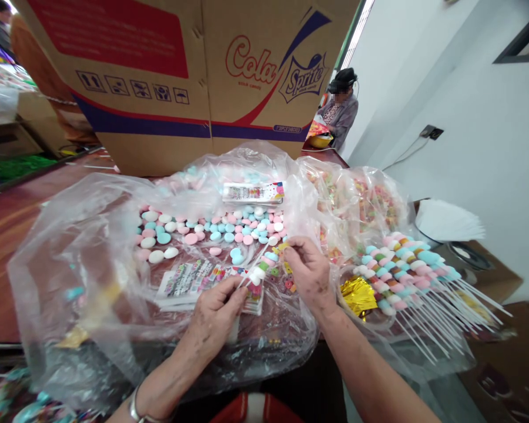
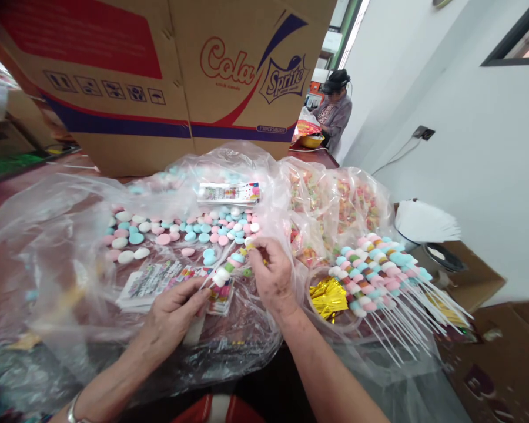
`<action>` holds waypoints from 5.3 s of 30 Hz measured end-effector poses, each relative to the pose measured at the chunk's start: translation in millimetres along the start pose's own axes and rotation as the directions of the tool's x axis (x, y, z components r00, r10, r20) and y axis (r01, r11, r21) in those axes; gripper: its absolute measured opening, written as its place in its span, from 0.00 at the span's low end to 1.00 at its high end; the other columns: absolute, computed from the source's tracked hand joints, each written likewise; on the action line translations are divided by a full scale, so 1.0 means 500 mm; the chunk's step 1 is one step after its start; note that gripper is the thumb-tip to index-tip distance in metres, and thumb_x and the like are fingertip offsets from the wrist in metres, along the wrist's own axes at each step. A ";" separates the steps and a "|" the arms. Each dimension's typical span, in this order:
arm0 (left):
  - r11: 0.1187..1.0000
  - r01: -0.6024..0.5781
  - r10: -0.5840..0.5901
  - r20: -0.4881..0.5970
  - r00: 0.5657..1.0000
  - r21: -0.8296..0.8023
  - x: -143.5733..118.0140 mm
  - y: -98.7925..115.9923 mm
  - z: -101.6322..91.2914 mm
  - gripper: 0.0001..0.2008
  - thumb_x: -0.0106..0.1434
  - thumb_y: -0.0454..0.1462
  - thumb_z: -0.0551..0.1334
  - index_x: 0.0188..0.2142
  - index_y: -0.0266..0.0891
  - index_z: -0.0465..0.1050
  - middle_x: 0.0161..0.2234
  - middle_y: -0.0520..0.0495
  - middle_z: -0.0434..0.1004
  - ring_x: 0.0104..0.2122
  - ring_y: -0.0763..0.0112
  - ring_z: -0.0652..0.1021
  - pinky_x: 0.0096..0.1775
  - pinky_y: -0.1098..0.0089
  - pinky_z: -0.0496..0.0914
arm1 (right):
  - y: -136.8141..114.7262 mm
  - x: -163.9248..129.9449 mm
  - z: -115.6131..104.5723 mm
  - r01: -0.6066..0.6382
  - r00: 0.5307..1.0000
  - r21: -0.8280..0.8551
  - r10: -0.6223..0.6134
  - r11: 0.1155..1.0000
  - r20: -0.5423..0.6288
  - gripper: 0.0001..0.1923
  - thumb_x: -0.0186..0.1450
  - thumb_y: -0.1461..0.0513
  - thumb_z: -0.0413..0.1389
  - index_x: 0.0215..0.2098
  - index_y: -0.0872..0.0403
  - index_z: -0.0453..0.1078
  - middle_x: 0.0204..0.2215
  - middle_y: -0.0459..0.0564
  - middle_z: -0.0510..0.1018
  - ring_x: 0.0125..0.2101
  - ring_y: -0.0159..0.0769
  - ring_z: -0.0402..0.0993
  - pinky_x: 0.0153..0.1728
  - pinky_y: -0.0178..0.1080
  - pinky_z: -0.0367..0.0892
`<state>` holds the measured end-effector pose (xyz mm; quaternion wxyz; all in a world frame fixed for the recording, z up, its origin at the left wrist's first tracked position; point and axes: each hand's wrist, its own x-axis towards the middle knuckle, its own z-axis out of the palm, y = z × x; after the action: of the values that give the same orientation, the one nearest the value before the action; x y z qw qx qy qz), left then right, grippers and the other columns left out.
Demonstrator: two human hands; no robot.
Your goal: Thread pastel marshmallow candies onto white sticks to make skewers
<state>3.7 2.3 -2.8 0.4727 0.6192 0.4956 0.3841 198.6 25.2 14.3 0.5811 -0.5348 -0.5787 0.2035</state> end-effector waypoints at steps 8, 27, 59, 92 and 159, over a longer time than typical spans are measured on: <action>1.000 -0.010 0.010 0.026 1.000 -0.002 0.002 -0.010 0.000 0.12 0.63 0.44 0.60 0.36 0.40 0.79 0.23 0.54 0.70 0.25 0.71 0.68 0.28 0.74 0.62 | 0.028 0.008 0.002 -0.176 0.982 0.074 0.171 0.982 0.075 0.08 0.61 0.59 0.56 0.36 0.53 0.73 0.30 0.45 0.78 0.30 0.33 0.74 0.34 0.35 0.68; 0.999 -0.029 0.029 0.005 1.000 0.041 0.002 -0.007 -0.005 0.11 0.62 0.42 0.60 0.36 0.42 0.81 0.26 0.53 0.75 0.27 0.70 0.72 0.31 0.74 0.66 | 0.025 0.000 0.006 -0.182 0.979 0.073 0.174 0.981 0.106 0.07 0.60 0.59 0.56 0.35 0.52 0.73 0.30 0.45 0.79 0.30 0.34 0.74 0.34 0.35 0.69; 0.962 -0.004 -0.058 -0.216 0.975 -0.274 -0.009 -0.024 -0.052 0.08 0.62 0.42 0.65 0.33 0.41 0.75 0.21 0.58 0.63 0.21 0.78 0.61 0.23 0.77 0.55 | -0.031 0.050 0.034 -0.234 0.923 0.149 0.171 0.961 0.345 0.16 0.64 0.55 0.54 0.48 0.52 0.72 0.32 0.45 0.79 0.28 0.32 0.74 0.31 0.35 0.68; 0.945 0.029 -0.136 -0.310 0.941 -0.326 -0.008 -0.020 -0.090 0.09 0.58 0.44 0.66 0.31 0.40 0.75 0.18 0.57 0.65 0.18 0.78 0.60 0.20 0.77 0.51 | 0.036 0.078 0.186 0.365 0.723 -0.372 -0.009 0.853 0.691 0.12 0.61 0.72 0.52 0.38 0.53 0.72 0.36 0.50 0.77 0.42 0.39 0.72 0.45 0.39 0.67; 0.991 0.039 -0.062 -0.180 0.982 -0.127 0.007 -0.002 -0.035 0.09 0.61 0.43 0.62 0.30 0.40 0.74 0.21 0.56 0.61 0.23 0.71 0.62 0.26 0.73 0.57 | -0.017 0.021 0.061 0.147 0.954 -0.106 -0.113 0.983 0.279 0.17 0.68 0.57 0.50 0.49 0.49 0.76 0.44 0.48 0.82 0.44 0.38 0.79 0.48 0.39 0.72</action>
<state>-12.4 9.4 0.9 0.4719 0.5381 0.5281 0.4570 170.8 42.9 18.9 0.4734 -0.4979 -0.6987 0.1994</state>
